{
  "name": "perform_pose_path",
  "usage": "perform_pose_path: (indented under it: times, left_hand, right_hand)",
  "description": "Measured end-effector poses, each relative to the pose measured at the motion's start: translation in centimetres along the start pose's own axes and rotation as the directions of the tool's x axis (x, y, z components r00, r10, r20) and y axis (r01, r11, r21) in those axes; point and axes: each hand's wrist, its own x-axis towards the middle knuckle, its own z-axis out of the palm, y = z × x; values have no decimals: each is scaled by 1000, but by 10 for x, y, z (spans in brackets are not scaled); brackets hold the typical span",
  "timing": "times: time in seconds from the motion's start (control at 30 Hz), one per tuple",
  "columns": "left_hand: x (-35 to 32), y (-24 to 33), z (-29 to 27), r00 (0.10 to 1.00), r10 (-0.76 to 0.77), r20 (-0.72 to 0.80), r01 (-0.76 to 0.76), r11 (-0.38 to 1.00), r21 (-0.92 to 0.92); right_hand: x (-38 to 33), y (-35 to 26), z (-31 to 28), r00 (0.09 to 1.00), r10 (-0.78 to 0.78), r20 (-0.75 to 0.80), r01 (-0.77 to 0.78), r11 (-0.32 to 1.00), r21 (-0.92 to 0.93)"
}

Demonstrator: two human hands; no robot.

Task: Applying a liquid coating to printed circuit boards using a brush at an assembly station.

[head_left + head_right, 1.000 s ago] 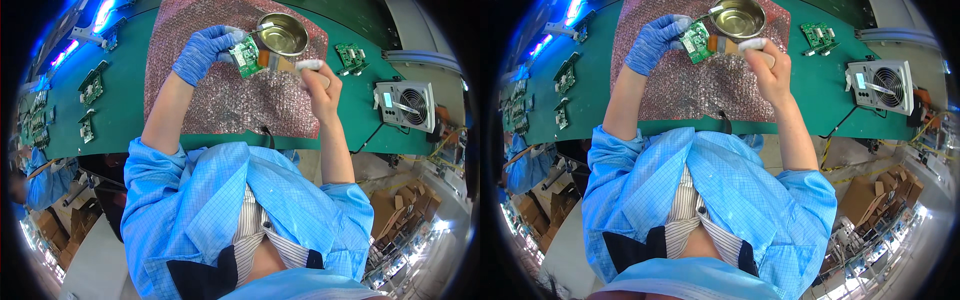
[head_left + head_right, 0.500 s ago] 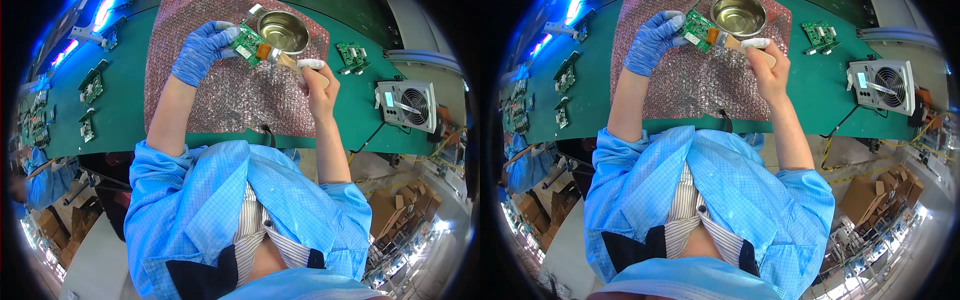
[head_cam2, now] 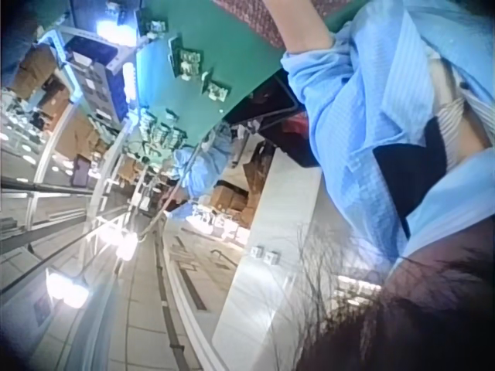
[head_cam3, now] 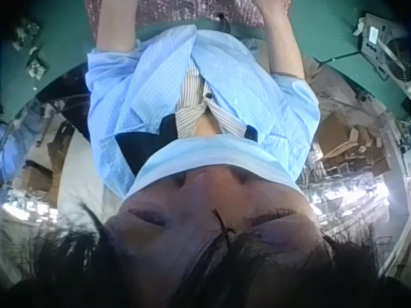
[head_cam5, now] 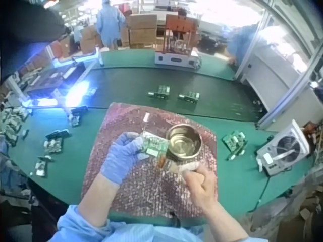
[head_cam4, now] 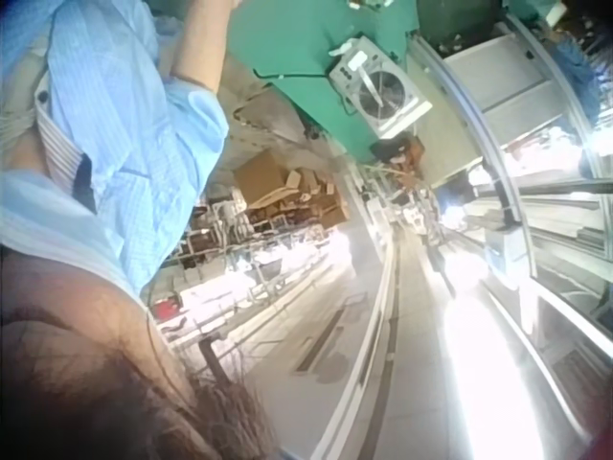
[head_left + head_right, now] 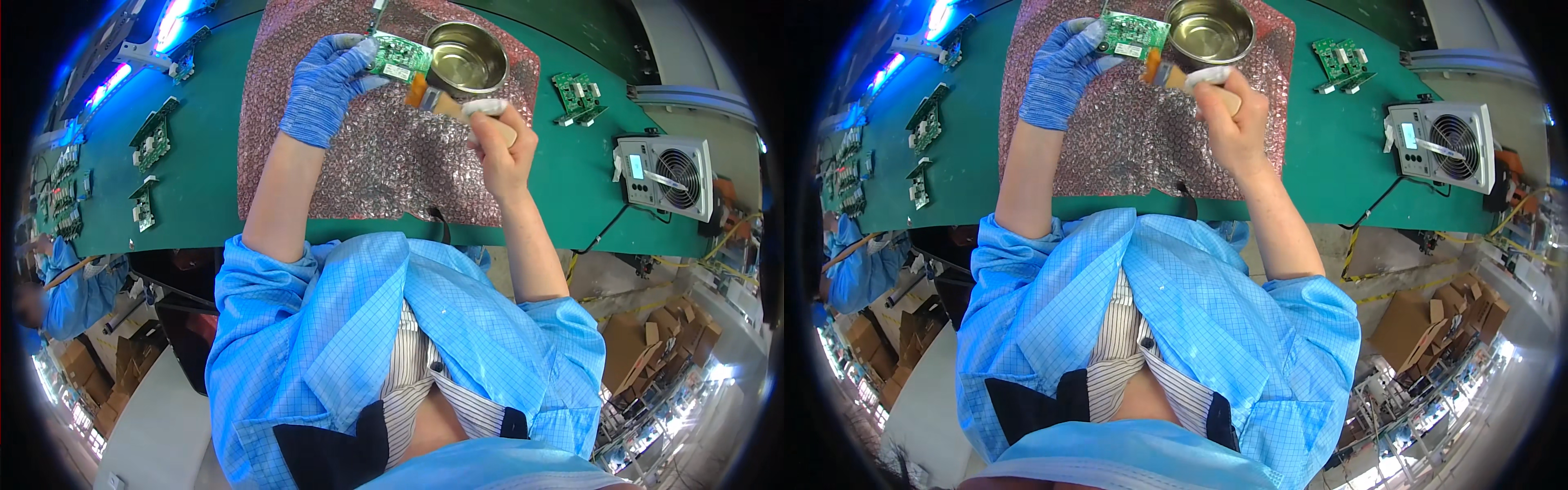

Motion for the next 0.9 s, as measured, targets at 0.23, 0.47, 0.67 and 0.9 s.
perform_pose_path:
  times: [0.23, 0.47, 0.67, 0.9]
  left_hand:
    - [17, 4, -18, 1000, -28, 2, 28, 981, -192]
    - [63, 12, -55, 940, -199, -278, 180, 979, -93]
    - [130, 32, -91, 866, -48, -497, 66, 998, 19]
    - [243, 23, -153, 886, 57, -461, -75, 997, -20]
  right_hand:
    - [-5, -10, 2, 997, 66, -43, -64, 996, 57]
    - [-4, -3, -13, 959, 115, -259, -80, 987, 139]
    - [7, 9, -16, 942, 132, -308, -91, 986, 142]
    - [17, 19, -18, 920, 171, -352, -126, 981, 147]
